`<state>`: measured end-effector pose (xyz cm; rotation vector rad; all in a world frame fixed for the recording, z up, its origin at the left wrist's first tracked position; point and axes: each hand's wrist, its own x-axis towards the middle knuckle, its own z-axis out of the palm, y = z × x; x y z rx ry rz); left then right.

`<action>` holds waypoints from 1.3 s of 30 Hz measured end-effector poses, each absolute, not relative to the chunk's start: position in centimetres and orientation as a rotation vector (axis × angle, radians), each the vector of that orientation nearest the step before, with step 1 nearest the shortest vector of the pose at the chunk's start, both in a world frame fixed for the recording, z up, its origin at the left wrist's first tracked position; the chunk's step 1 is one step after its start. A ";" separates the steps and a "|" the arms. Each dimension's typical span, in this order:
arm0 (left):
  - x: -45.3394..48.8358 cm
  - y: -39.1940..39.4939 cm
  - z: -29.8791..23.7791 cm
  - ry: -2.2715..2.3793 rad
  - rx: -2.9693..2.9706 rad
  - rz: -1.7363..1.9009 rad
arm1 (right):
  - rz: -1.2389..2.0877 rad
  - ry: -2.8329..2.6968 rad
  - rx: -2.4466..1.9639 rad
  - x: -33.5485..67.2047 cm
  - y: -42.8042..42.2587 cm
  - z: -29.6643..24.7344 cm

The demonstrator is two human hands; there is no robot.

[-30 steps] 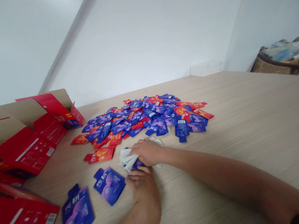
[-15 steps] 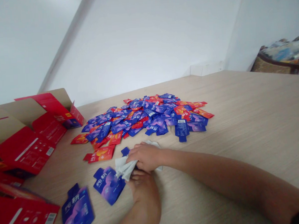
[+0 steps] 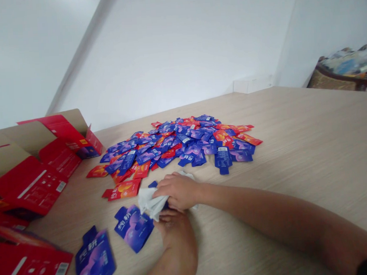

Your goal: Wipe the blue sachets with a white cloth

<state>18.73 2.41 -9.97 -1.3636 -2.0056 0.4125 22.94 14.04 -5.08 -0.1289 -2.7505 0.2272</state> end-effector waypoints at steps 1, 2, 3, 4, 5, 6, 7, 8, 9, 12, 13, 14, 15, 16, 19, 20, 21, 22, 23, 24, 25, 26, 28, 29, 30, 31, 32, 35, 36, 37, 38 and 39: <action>18.8 2.4 -9.9 -2.019 -1.353 0.399 | 0.240 -2.783 -0.082 22.8 14.0 -5.2; 18.9 2.3 -9.8 -2.022 -1.340 0.393 | 0.246 -2.807 -0.065 22.8 14.1 -5.3; 18.9 2.3 -9.7 -2.006 -1.334 0.394 | 0.246 -2.821 -0.080 22.7 14.2 -5.5; 19.0 2.2 -9.6 -1.977 -1.331 0.399 | 0.237 -2.827 -0.125 22.7 14.3 -5.6; 19.0 2.2 -9.6 -1.942 -1.327 0.407 | 0.220 -2.823 -0.191 22.7 14.5 -5.7; 18.9 2.2 -9.7 -1.904 -1.323 0.419 | 0.198 -2.814 -0.264 22.7 14.7 -5.8; 18.9 2.2 -9.8 -1.870 -1.320 0.432 | 0.177 -2.799 -0.331 22.8 14.8 -5.8; 18.8 2.2 -9.9 -1.846 -1.315 0.442 | 0.162 -2.779 -0.382 22.8 14.9 -5.7; 18.7 2.2 -10.0 -1.832 -1.312 0.449 | 0.156 -2.756 -0.412 22.9 15.0 -5.6; 18.5 2.3 -10.3 -1.848 -1.323 0.460 | 0.186 -2.681 -0.399 23.2 14.9 -5.2; 18.6 2.3 -10.3 -1.868 -1.330 0.460 | 0.197 -2.670 -0.369 23.2 14.7 -5.1; 18.6 2.3 -10.2 -1.892 -1.340 0.455 | 0.204 -2.673 -0.328 23.2 14.6 -5.0; 18.7 2.3 -10.1 -1.918 -1.348 0.446 | 0.205 -2.692 -0.278 23.2 14.4 -5.0; 18.8 2.3 -10.0 -1.942 -1.350 0.433 | 0.204 -2.723 -0.221 23.1 14.3 -5.0; 19.1 2.2 -9.4 -2.010 -1.344 0.397 | 0.200 -2.813 -0.100 22.9 14.2 -5.2; 19.2 2.1 -9.3 -2.018 -1.349 0.395 | 0.198 -2.827 -0.106 22.9 14.2 -5.3; 19.3 2.1 -9.1 -2.017 -1.356 0.398 | 0.196 -2.834 -0.138 22.9 14.3 -5.4; 19.3 2.0 -9.0 -2.012 -1.368 0.405 | 0.189 -2.834 -0.187 22.8 14.4 -5.5; 19.3 2.0 -8.9 -2.005 -1.376 0.418 | 0.179 -2.831 -0.245 22.9 14.5 -5.5; 19.3 2.0 -8.9 -1.999 -1.379 0.438 | 0.167 -2.826 -0.304 22.9 14.6 -5.5; 19.3 1.9 -8.9 -1.999 -1.377 0.458 | 0.156 -2.818 -0.356 22.9 14.7 -5.5; 19.2 1.9 -9.0 -2.002 -1.373 0.477 | 0.148 -2.804 -0.398 23.0 14.7 -5.5; 19.0 2.0 -9.2 -2.003 -1.376 0.504 | 0.149 -2.756 -0.435 23.1 14.7 -5.3; 19.0 2.0 -9.3 -2.002 -1.381 0.509 | 0.155 -2.726 -0.428 23.2 14.6 -5.2; 18.9 2.1 -9.3 -2.000 -1.390 0.507 | 0.163 -2.696 -0.404 23.2 14.5 -5.0; 18.9 2.1 -9.4 -2.000 -1.400 0.496 | 0.172 -2.673 -0.367 23.2 14.4 -5.0; 18.9 2.2 -9.4 -2.007 -1.407 0.480 | 0.182 -2.665 -0.319 23.2 14.2 -4.9; 19.1 2.3 -9.4 -2.095 -1.389 0.418 | 0.211 -2.729 -0.148 23.1 14.0 -5.0; 19.1 2.3 -9.3 -2.130 -1.373 0.401 | 0.222 -2.762 -0.108 23.0 14.0 -5.1; 19.2 2.3 -9.2 -2.147 -1.364 0.393 | 0.230 -2.790 -0.092 22.9 14.0 -5.2; 19.2 2.3 -9.2 -2.137 -1.368 0.395 | 0.234 -2.810 -0.103 22.8 14.1 -5.4; 19.2 2.2 -9.2 -2.102 -1.377 0.408 | 0.231 -2.822 -0.140 22.8 14.2 -5.4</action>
